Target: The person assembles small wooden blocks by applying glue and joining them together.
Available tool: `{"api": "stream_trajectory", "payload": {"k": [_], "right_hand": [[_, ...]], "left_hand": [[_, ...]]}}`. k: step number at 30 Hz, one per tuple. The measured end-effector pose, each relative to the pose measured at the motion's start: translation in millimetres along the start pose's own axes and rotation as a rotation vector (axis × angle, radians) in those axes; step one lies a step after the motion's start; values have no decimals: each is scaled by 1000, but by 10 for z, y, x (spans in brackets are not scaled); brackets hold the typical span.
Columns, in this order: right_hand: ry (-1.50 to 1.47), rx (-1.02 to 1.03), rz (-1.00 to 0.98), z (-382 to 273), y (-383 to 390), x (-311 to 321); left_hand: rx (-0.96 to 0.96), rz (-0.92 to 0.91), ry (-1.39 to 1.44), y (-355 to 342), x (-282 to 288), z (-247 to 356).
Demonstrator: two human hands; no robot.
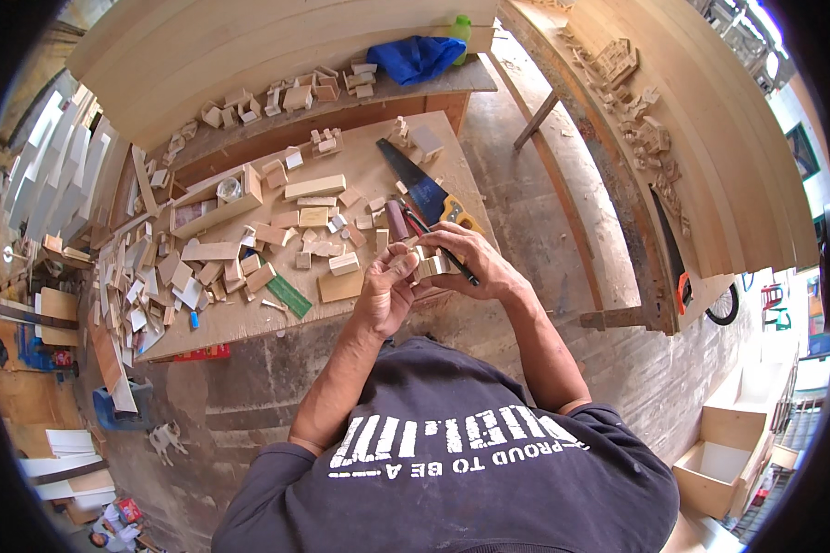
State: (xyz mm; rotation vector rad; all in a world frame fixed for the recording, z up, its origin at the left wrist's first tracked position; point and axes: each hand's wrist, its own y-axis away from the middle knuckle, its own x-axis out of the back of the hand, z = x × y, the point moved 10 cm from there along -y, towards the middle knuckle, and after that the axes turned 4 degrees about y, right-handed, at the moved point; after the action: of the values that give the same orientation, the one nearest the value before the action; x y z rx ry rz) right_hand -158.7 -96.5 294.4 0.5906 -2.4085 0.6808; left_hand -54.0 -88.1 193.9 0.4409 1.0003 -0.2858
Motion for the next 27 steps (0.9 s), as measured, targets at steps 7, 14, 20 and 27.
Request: {"api": "stream_trajectory", "payload": {"k": [7,14,20,27], "right_hand": [[7,-16,-41,-23,-1,-55],[-408,-206,268,-22,121,206],[-1323,-429,407,106,200,-303],[-1630,-437,418,74,219,-407]], "left_hand": [[95,-76,48,44,-64,19],[-307,-177,-49,44,-173,485],[-560,-303,-418,172,-583,681],[-544,-393,-595,164,-668,668]]}}
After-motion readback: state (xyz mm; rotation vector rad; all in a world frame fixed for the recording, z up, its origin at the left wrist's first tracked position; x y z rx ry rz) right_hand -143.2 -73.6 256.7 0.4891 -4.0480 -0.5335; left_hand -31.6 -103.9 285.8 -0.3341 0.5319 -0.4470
